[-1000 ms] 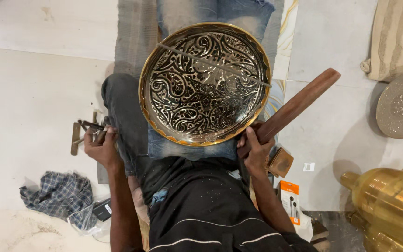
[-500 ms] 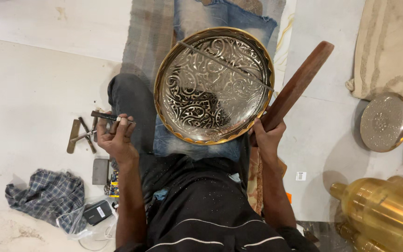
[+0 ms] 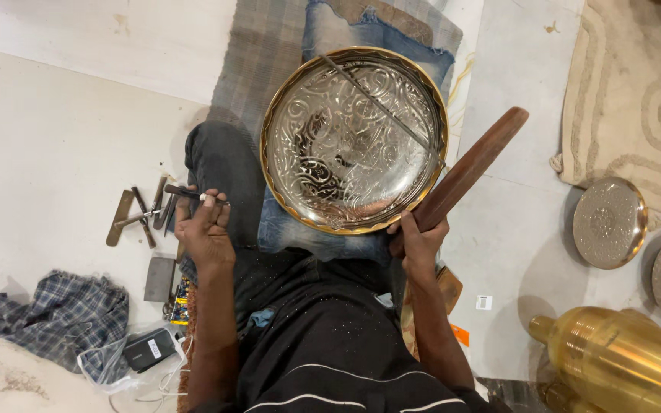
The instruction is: The person sits on the floor with a large ornate metal plate on their lap. They hold a chisel against the plate's surface and repeatedly strike it with a wooden mallet to engrave or refine the decorative patterns.
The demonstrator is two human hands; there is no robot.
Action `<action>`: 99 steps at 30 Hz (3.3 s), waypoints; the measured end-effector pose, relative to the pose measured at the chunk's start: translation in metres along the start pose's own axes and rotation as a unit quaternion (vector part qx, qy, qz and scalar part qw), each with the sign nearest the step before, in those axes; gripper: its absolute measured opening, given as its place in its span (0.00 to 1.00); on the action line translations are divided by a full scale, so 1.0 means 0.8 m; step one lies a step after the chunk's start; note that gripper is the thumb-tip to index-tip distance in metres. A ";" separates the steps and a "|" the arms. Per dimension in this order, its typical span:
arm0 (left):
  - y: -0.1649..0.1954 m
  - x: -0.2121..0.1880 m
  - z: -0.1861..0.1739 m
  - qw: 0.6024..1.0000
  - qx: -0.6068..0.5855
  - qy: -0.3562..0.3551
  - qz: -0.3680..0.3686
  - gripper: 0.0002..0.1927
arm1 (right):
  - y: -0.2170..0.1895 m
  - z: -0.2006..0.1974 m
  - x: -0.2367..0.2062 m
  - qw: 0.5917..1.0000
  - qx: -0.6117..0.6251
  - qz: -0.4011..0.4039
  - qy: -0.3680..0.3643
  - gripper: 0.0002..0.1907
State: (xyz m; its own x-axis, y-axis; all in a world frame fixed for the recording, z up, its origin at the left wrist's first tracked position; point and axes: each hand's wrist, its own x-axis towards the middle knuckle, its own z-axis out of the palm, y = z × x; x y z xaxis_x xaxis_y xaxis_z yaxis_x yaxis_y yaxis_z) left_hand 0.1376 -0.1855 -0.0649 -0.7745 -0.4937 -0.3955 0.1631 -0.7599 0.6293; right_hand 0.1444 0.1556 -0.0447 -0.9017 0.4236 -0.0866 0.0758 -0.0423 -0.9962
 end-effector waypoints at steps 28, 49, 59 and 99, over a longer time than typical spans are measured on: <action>-0.084 -0.029 0.177 0.616 0.469 -0.627 0.084 0.28 | -0.017 -0.053 -0.092 0.989 -0.111 0.046 -0.082 0.24; -0.102 -0.018 0.143 0.568 0.517 -0.630 0.117 0.33 | -0.081 -0.038 0.003 0.920 -0.307 -0.082 -0.229 0.23; -0.103 -0.021 0.144 0.561 0.556 -0.603 0.109 0.32 | -0.146 -0.034 0.052 0.803 -0.482 -0.091 -0.337 0.21; -0.108 -0.020 0.139 0.541 0.565 -0.592 0.192 0.34 | -0.106 -0.028 0.041 0.915 -0.300 -0.036 -0.267 0.15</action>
State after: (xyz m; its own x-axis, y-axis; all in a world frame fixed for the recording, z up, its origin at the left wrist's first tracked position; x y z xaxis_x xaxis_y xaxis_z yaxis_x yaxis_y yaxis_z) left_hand 0.0680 -0.0648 -0.0387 -0.7745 0.6018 0.1950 0.4914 0.3782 0.7846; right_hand 0.1176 0.1936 0.0367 -0.9811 -0.1030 -0.1638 0.0832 0.5399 -0.8376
